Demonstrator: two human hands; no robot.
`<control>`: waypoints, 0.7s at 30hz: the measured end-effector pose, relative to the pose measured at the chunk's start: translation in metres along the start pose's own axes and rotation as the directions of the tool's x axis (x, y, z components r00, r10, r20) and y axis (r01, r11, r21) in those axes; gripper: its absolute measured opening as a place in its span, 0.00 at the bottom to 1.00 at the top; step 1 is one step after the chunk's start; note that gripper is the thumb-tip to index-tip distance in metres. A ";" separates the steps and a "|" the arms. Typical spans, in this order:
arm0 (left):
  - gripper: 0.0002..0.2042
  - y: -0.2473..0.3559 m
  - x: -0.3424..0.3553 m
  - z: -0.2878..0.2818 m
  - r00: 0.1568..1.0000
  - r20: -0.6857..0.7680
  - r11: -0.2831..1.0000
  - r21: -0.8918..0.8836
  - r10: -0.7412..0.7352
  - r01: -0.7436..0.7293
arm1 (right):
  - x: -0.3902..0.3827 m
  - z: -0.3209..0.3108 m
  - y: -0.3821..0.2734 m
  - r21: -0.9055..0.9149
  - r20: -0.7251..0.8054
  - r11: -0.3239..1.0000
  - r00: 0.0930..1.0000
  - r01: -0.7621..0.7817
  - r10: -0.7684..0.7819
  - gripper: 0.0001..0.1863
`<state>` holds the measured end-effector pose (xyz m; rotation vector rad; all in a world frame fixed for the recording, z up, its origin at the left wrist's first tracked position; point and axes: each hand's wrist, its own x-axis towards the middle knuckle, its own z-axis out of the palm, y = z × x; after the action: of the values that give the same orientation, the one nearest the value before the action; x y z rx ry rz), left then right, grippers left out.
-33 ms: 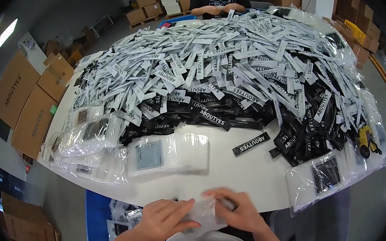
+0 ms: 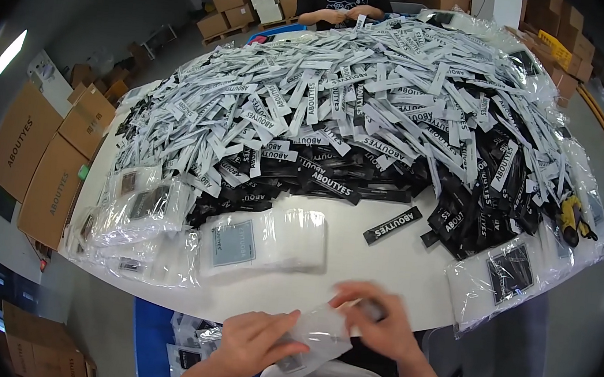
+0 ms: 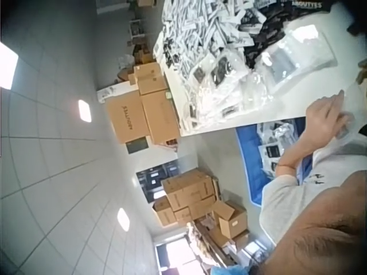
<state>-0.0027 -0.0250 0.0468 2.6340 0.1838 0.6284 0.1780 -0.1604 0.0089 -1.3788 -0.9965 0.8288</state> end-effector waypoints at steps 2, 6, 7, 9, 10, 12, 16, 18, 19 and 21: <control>0.27 -0.006 -0.006 0.012 0.998 -0.059 0.999 -0.022 -0.024 0.023 | -0.005 -0.006 0.005 0.520 -0.416 0.786 0.903 0.334 -0.108 0.11; 0.27 0.002 -0.014 0.031 0.990 -0.031 0.955 -0.268 -0.139 0.126 | -0.006 0.023 -0.003 0.627 -0.435 0.628 0.876 0.461 -0.208 0.26; 0.27 0.006 -0.018 0.033 0.989 -0.027 0.955 -0.268 -0.143 0.130 | -0.008 0.029 -0.003 0.630 -0.434 0.628 0.877 0.457 -0.204 0.26; 0.26 0.004 -0.021 0.037 0.967 -0.026 0.875 -0.433 -0.254 0.218 | -0.004 0.035 -0.001 0.635 -0.376 0.661 0.908 0.399 -0.186 0.26; 0.26 0.003 -0.024 0.037 0.965 -0.018 0.871 -0.434 -0.261 0.228 | -0.009 0.032 0.000 0.756 -0.310 0.582 0.947 0.300 -0.086 0.25; 0.26 -0.001 -0.028 0.039 0.927 -0.017 0.808 -0.496 -0.375 0.318 | -0.003 0.038 0.005 0.687 -0.362 0.665 0.931 0.294 -0.037 0.24; 0.28 -0.014 -0.018 0.038 0.889 -0.020 0.797 -0.452 -0.458 0.401 | 0.003 0.043 0.036 0.485 -0.145 0.855 0.981 0.182 -0.126 0.25; 0.29 -0.008 -0.016 0.029 0.907 -0.062 0.863 -0.339 -0.418 0.374 | 0.005 0.044 0.032 0.458 -0.020 0.889 1.000 0.014 -0.005 0.29; 0.30 -0.011 -0.014 0.029 0.909 -0.114 0.887 -0.299 -0.400 0.352 | 0.009 0.043 0.032 0.372 -0.145 0.924 0.989 0.093 -0.042 0.30; 0.28 -0.020 -0.013 0.035 0.915 -0.128 0.897 -0.288 -0.383 0.335 | 0.015 0.034 0.025 0.254 -0.268 0.956 0.960 0.149 -0.079 0.32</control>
<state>0.0009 -0.0234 0.0047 2.2081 0.5894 0.7075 0.1541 -0.1323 -0.0172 -1.1455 -0.7247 0.6536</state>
